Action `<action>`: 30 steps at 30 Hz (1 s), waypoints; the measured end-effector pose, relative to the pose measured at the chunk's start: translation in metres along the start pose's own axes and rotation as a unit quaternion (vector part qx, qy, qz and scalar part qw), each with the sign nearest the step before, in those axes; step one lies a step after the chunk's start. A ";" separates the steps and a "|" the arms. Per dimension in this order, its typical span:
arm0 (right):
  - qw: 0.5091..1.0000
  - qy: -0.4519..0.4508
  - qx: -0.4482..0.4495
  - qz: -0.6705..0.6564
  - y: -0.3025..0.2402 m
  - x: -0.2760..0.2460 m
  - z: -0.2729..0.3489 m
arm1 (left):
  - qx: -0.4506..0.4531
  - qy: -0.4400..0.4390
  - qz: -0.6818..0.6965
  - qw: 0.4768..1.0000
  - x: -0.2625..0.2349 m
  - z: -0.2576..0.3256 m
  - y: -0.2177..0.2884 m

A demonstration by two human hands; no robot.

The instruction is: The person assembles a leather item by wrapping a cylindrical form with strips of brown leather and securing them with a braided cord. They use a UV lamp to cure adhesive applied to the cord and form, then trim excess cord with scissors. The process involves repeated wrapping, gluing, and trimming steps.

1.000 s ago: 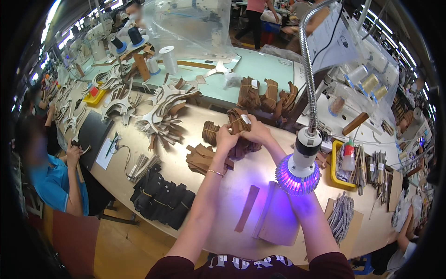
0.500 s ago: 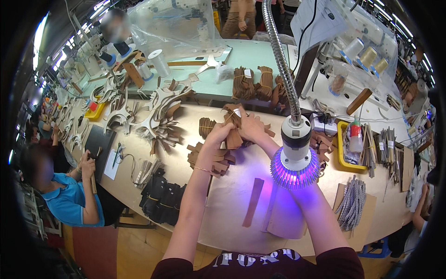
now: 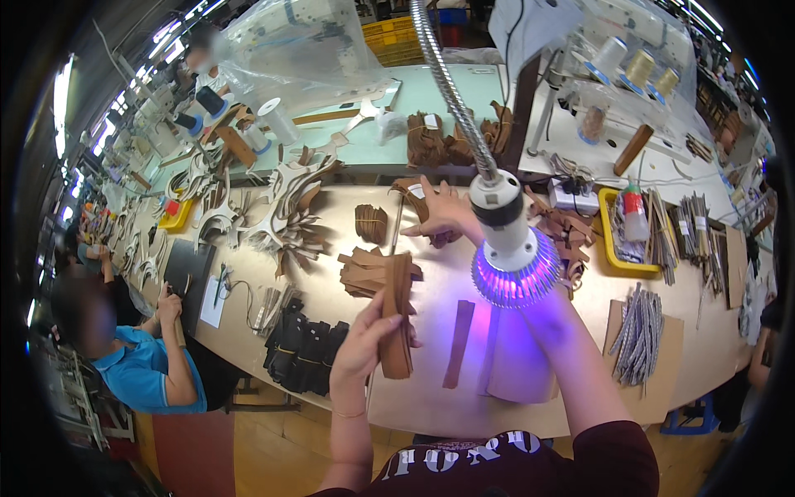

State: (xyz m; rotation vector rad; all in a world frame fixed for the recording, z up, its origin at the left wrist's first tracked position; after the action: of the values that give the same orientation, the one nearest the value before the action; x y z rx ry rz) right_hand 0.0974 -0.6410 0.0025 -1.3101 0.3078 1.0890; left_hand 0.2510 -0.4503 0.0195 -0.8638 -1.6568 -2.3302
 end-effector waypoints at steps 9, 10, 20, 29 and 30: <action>0.974 0.218 -0.020 0.056 0.046 -0.104 0.156 | 0.189 0.233 -0.476 0.827 -0.023 0.000 -0.058; 0.975 0.222 -0.018 0.003 0.058 -0.106 0.193 | 0.297 0.272 -0.510 0.760 -0.021 0.012 -0.041; 0.796 0.420 0.179 -0.397 0.156 0.083 0.467 | 0.257 0.219 -0.563 0.754 0.009 0.074 -0.048; 0.820 0.558 0.081 0.100 0.122 0.161 0.439 | 0.224 0.133 -0.760 0.596 0.072 0.031 -0.113; 0.824 0.553 0.071 0.100 0.122 0.160 0.439 | 0.230 0.119 -0.775 0.576 0.067 0.032 -0.114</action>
State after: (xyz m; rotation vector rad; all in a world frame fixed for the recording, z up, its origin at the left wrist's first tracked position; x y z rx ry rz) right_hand -0.0821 -0.1964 -0.0578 -1.6795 1.3880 0.3247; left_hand 0.1577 -0.3650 -0.0304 1.6589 -3.1656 -1.8466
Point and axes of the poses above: each hand's wrist, its own z-axis away from the middle knuckle, its own x-axis out of the palm, y = z × x, the point moved 7 cm from there along -z, towards the middle knuckle, and after that the axes turned 1 degree about -x, right-handed, at the moved point
